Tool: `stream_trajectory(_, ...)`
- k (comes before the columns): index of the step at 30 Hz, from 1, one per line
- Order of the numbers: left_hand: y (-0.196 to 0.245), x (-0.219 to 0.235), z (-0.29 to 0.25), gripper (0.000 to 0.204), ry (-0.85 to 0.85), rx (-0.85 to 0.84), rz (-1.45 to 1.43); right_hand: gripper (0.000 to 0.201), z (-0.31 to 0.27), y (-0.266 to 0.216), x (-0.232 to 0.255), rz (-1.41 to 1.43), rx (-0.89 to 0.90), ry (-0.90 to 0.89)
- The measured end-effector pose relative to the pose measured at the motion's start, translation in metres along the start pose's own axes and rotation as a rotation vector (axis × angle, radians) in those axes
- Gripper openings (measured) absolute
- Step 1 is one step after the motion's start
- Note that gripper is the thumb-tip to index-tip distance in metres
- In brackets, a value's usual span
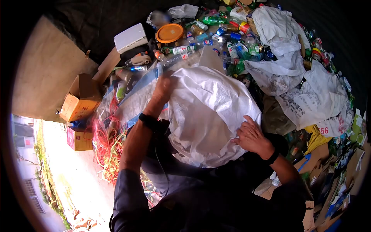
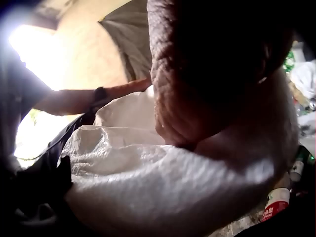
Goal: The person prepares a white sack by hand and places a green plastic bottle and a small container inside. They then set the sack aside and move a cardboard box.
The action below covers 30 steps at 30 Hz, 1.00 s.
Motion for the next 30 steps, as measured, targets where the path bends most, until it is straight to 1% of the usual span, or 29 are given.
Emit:
stream_trajectory(1,-0.018,0.015,-0.004,0.026,0.023,0.149,-0.277,0.033,-0.005,0.007,0.004,-0.002,0.005,-0.002)
stream_trajectory(3,-0.027,0.034,-0.004,0.028,0.081,0.183,-0.183,0.025,-0.012,0.014,0.041,0.078,0.059,0.301)
stream_trajectory(4,-0.015,0.039,-0.003,0.023,0.054,0.040,-0.001,0.019,-0.013,0.015,0.049,0.098,0.060,0.323)
stream_trajectory(5,-0.011,0.040,-0.003,0.023,0.052,0.034,-0.005,0.019,-0.012,0.017,0.050,0.096,0.053,0.323)
stream_trajectory(7,0.003,0.038,-0.004,0.019,0.031,-0.040,0.077,0.024,-0.009,0.023,0.052,0.140,0.005,0.347)
stream_trajectory(8,-0.007,0.034,-0.006,0.022,0.038,0.160,-0.174,0.024,-0.007,0.023,0.050,0.135,0.010,0.346)
stream_trajectory(9,-0.010,0.028,-0.008,0.022,0.044,0.164,-0.173,0.037,-0.007,0.028,0.053,0.092,-0.095,0.420)
stream_trajectory(10,-0.019,0.021,-0.010,0.026,0.053,0.254,-0.305,0.050,-0.009,0.032,0.058,0.051,-0.201,0.494)
stream_trajectory(11,-0.029,0.014,-0.014,0.030,0.060,0.343,-0.439,0.050,-0.006,0.029,0.059,0.050,-0.197,0.492)
stream_trajectory(12,-0.035,0.004,-0.018,0.024,0.038,0.480,-0.676,0.063,-0.003,0.024,0.070,-0.036,-0.258,0.485)
stream_trajectory(13,-0.017,0.011,-0.015,0.024,0.038,0.479,-0.678,0.076,-0.002,0.023,0.076,-0.124,-0.321,0.478)
stream_trajectory(14,0.005,0.022,-0.012,0.020,0.044,0.418,-0.613,0.095,0.001,0.033,0.060,-0.129,-0.429,0.358)
stream_trajectory(15,0.022,0.031,-0.008,0.018,0.050,0.357,-0.547,0.095,0.003,0.037,0.054,-0.133,-0.433,0.358)
stream_trajectory(16,0.037,0.034,-0.005,0.018,0.017,0.125,-0.275,0.104,0.005,0.049,0.046,-0.054,-0.499,0.333)
stream_trajectory(17,0.038,0.030,-0.004,0.018,0.018,0.123,-0.277,0.113,0.006,0.059,0.037,0.028,-0.563,0.307)
stream_trajectory(18,0.021,0.016,-0.006,0.018,-0.006,0.444,-0.768,0.113,0.010,0.063,0.031,0.026,-0.564,0.307)
stream_trajectory(19,0.011,-0.005,-0.015,0.019,-0.031,0.768,-1.257,0.121,0.014,0.068,0.021,0.088,-0.587,0.276)
stream_trajectory(20,0.012,-0.005,-0.014,0.019,-0.030,0.770,-1.257,0.128,0.016,0.072,0.013,0.149,-0.609,0.244)
stream_trajectory(21,0.011,-0.012,-0.016,0.020,-0.042,0.842,-1.413,0.128,0.020,0.069,0.014,0.150,-0.608,0.240)
stream_trajectory(22,0.011,-0.019,-0.017,0.021,-0.055,0.914,-1.570,0.131,0.025,0.064,0.013,0.237,-0.600,0.211)
stream_trajectory(23,0.007,-0.023,-0.017,0.021,-0.054,0.918,-1.571,0.133,0.029,0.061,0.009,0.323,-0.591,0.182)
stream_trajectory(26,-0.005,-0.036,-0.021,0.023,-0.058,0.974,-1.555,0.134,0.037,0.060,-0.010,0.269,-0.537,0.147)
stream_trajectory(28,-0.005,-0.042,-0.023,0.022,0.007,1.005,-1.553,0.131,0.042,0.056,-0.010,0.310,-0.539,0.146)
stream_trajectory(29,-0.005,-0.044,-0.023,0.022,0.001,1.007,-1.553,0.127,0.043,0.056,-0.010,0.347,-0.543,0.149)
stream_trajectory(30,-0.002,-0.051,-0.023,0.023,-0.038,0.995,-1.590,0.127,0.042,0.058,-0.015,0.349,-0.549,0.148)
Point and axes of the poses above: each hand's wrist, its own z-axis towards the middle knuckle, its own x-axis out of the back of the hand, y = z × x, the point moved 8 cm from there along z, towards the middle knuckle, and after that the axes turned 6 degrees about x, right-handed, at the moved point
